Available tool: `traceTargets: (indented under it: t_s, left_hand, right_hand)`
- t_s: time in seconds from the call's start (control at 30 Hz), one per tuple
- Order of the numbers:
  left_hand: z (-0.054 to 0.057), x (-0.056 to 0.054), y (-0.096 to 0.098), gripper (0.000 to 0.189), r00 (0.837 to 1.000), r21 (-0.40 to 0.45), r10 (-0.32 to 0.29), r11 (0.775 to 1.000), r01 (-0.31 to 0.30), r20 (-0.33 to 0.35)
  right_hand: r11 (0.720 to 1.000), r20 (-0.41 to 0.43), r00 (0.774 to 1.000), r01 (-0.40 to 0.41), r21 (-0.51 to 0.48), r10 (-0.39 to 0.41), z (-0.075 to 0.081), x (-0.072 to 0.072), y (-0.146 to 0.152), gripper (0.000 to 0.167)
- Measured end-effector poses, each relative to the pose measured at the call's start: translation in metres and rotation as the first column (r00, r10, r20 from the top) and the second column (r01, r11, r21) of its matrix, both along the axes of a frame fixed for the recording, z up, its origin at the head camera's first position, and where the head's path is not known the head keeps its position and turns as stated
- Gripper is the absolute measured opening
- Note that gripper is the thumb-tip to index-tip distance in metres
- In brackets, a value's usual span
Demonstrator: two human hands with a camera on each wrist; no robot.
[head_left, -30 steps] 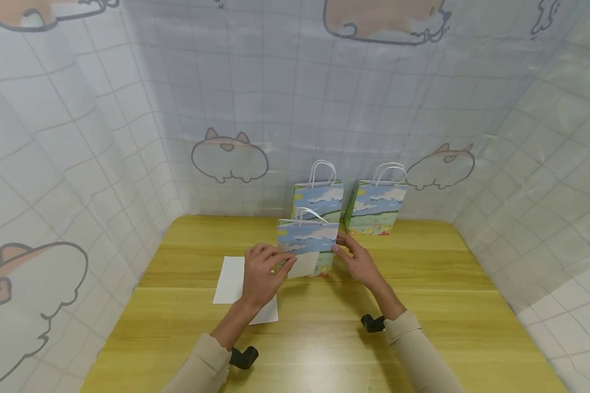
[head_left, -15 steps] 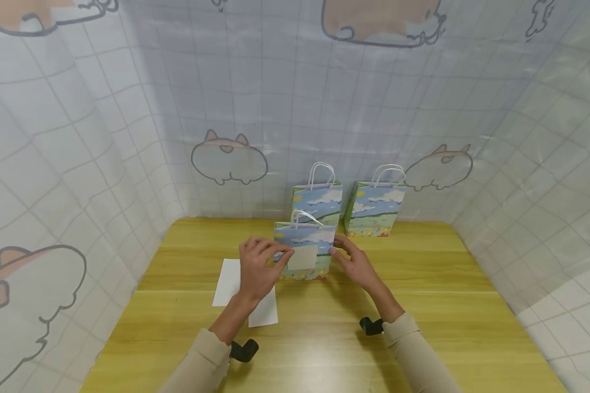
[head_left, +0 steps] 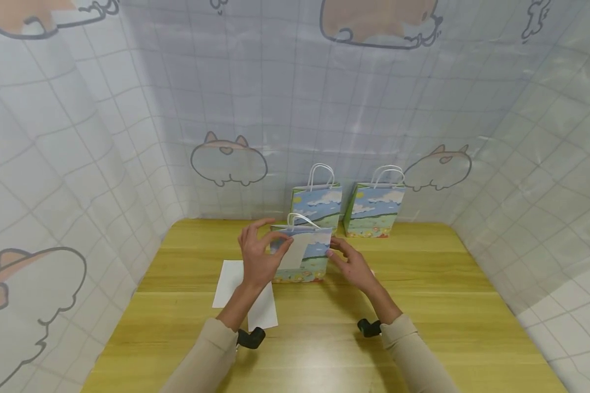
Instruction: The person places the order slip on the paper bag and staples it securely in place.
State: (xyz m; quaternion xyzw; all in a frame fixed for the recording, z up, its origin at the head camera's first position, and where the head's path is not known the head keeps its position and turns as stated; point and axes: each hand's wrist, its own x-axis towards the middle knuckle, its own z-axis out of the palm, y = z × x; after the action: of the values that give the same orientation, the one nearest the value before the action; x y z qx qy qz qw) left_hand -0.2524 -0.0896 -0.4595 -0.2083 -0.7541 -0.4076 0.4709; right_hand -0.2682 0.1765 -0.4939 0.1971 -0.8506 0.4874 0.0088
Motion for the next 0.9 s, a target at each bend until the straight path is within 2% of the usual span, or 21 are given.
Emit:
traceTargets:
  t_s: [0.2, 0.33, 0.67, 0.9]
  left_hand:
    - [-0.007, -0.007, 0.001, 0.015, 0.998, 0.074, -0.029, 0.997, 0.024, 0.057]
    - [-0.011, -0.011, 0.001, 0.014, 0.996, 0.094, -0.038, 0.995, 0.031, 0.075]
    - [-0.014, -0.012, 0.007, 0.016, 1.0, 0.152, 0.012, 0.988, -0.013, 0.008]
    - [-0.016, -0.013, 0.011, 0.019, 0.999, 0.168, 0.032, 0.985, -0.03, -0.008]
  right_hand:
    - [1.0, 0.006, 1.0, -0.002, 0.007, 0.002, 0.001, 0.001, -0.001, 0.052]
    - [1.0, 0.003, 1.0, -0.01, 0.01, 0.01, 0.002, 0.001, -0.001, 0.052]
    - [1.0, -0.002, 1.0, -0.005, -0.008, 0.005, 0.002, 0.002, -0.004, 0.05]
    - [0.999, -0.02, 1.0, -0.003, -0.035, 0.003, 0.005, 0.001, -0.007, 0.049]
